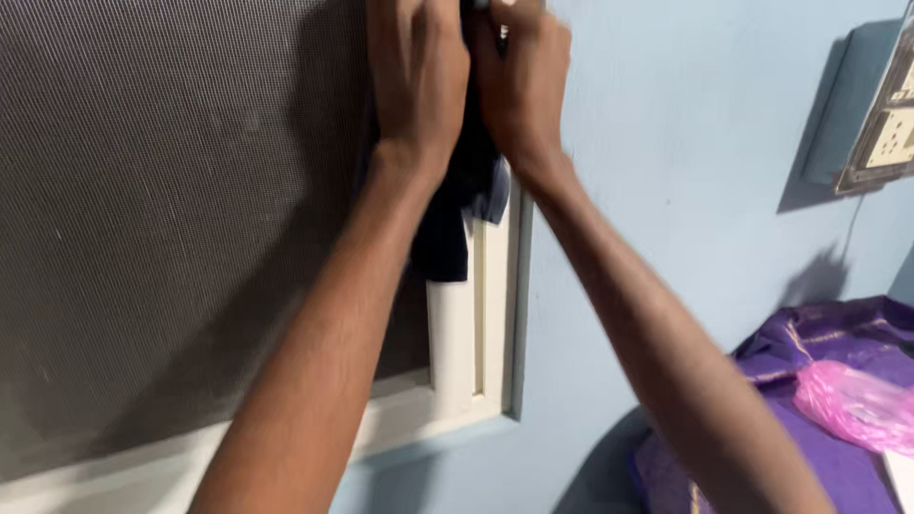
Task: The person wipes a window frame and glass pane with a blue cloth, moving along the edges and across the surface. The person also wipes the adjacent wall and the mesh screen of the window.
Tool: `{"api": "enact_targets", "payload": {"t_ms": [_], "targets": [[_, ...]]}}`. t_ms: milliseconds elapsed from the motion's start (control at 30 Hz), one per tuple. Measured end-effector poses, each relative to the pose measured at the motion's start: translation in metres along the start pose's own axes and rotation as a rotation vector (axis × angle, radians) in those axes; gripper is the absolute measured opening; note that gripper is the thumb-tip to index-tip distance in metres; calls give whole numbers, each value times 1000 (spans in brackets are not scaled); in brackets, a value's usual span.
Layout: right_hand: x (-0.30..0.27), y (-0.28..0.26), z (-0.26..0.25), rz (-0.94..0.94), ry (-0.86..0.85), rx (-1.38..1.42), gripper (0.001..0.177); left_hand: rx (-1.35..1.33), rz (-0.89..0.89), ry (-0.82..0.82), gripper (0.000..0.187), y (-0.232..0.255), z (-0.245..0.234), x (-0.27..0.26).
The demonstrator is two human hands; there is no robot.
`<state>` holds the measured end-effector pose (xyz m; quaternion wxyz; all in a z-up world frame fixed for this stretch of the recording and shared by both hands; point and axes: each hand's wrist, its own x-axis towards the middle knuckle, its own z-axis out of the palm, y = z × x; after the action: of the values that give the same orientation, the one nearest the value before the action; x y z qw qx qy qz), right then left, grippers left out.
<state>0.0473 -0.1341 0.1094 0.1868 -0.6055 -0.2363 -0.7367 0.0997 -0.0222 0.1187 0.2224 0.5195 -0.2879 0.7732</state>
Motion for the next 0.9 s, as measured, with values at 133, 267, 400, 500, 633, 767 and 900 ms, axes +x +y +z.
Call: {"api": "enact_targets", "payload": {"t_ms": [133, 267, 400, 500, 633, 767, 900], "targets": [[-66, -31, -20, 97, -94, -33, 20, -92, -32, 51, 14, 39, -58, -58], [-134, -63, -45, 216, -195, 9, 9, -39, -164, -130, 25, 67, -109, -115], [-211, -88, -61, 328, -222, -11, 11, -163, -251, -271, 20, 84, -147, -178], [-264, -106, -67, 435, -197, -9, 19, -169, -266, -320, 21, 92, -168, -221], [-317, -125, -71, 679, -147, 35, 23, -267, -240, -456, 24, 94, -196, -265], [-346, -143, -79, 768, -187, 12, 25, -219, -91, -710, 26, 80, -219, -286], [-348, -158, -76, 888, -186, 12, 40, -118, 100, -874, 25, 61, -234, -291]]}}
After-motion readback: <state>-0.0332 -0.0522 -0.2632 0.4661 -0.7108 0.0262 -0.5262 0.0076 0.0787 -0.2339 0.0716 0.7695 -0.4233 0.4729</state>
